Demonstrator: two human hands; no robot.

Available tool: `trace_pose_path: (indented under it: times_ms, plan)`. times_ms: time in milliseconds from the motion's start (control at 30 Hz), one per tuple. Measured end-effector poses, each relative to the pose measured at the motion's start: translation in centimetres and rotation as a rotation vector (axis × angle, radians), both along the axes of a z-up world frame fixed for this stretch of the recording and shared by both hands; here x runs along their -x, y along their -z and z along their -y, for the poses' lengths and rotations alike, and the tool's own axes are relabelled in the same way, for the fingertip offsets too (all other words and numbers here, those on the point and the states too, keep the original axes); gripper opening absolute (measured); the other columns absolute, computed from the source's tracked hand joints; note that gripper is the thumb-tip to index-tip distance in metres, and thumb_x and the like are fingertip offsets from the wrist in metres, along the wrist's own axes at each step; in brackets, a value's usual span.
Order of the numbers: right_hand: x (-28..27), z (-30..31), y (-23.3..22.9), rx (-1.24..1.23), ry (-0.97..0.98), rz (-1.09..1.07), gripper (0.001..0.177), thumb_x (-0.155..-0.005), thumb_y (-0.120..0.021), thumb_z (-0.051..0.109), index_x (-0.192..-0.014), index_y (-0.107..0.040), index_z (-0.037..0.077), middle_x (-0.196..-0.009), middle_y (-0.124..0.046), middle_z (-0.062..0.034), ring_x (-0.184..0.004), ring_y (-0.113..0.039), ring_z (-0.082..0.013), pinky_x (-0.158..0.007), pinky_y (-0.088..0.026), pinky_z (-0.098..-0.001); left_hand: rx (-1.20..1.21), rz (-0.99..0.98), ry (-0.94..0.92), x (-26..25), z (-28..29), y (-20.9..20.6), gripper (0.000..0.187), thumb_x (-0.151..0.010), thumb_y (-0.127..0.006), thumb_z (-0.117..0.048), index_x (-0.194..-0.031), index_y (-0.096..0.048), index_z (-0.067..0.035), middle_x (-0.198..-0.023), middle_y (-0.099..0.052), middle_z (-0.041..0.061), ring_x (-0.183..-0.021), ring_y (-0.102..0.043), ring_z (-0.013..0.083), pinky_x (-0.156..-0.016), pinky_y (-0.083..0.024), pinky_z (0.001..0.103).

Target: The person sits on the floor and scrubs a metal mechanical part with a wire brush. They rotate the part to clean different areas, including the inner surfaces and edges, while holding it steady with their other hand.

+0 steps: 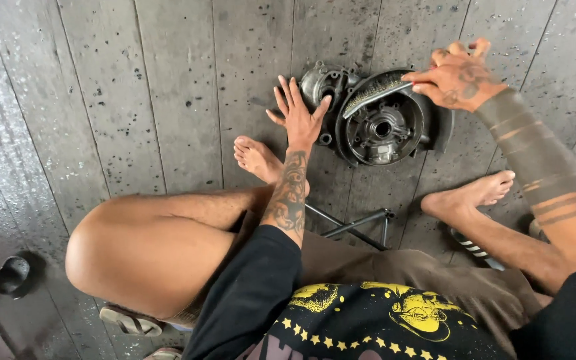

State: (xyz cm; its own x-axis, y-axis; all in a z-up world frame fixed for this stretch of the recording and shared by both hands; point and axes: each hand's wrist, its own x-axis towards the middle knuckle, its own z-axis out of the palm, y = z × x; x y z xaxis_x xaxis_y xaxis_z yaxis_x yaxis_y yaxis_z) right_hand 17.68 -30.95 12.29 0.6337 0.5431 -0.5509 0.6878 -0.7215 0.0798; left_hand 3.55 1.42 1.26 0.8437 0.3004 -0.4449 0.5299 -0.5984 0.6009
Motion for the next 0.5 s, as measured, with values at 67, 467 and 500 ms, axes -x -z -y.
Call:
trace_pose_path:
  times_ms: [67,467,500]
  plan:
    - [-1.9,0.4,-0.9,0.010,0.146,-0.245,0.051,-0.105,-0.029,0.068,-0.148,-0.054,0.056,-0.094,-0.060,-0.0032,-0.103,-0.049,-0.0256,-0.102,-0.026,-0.0519,-0.122,0.071,0.026,0.2,-0.1,1.7,0.112,-0.091,-0.037,-0.088,-0.173,-0.020,-0.015,-0.183,-0.002,0.006,-0.170,-0.001,0.0325,-0.123,0.011,0.078]
    - [-7.5,-2.8,-0.7,-0.068,0.153,-0.281,0.046,-0.098,-0.055,0.066,-0.129,-0.076,0.039,-0.076,-0.052,-0.0002,-0.090,-0.047,-0.0259,-0.078,-0.037,-0.0397,-0.236,0.155,0.051,-0.6,0.5,4.1,0.115,-0.090,-0.039,-0.089,-0.171,-0.026,-0.008,-0.183,-0.006,0.007,-0.171,-0.004,0.0275,-0.119,0.015,0.082]
    - [-6.7,-3.9,-0.7,-0.068,0.154,-0.283,0.046,-0.098,-0.055,0.066,-0.129,-0.076,0.039,-0.076,-0.052,-0.0002,-0.090,-0.047,-0.0259,-0.078,-0.037,-0.0397,-0.236,0.153,0.052,-0.5,0.4,4.3,0.115,-0.090,-0.039,-0.089,-0.171,-0.026,-0.008,-0.183,-0.006,0.007,-0.171,-0.004,0.0275,-0.119,0.015,0.082]
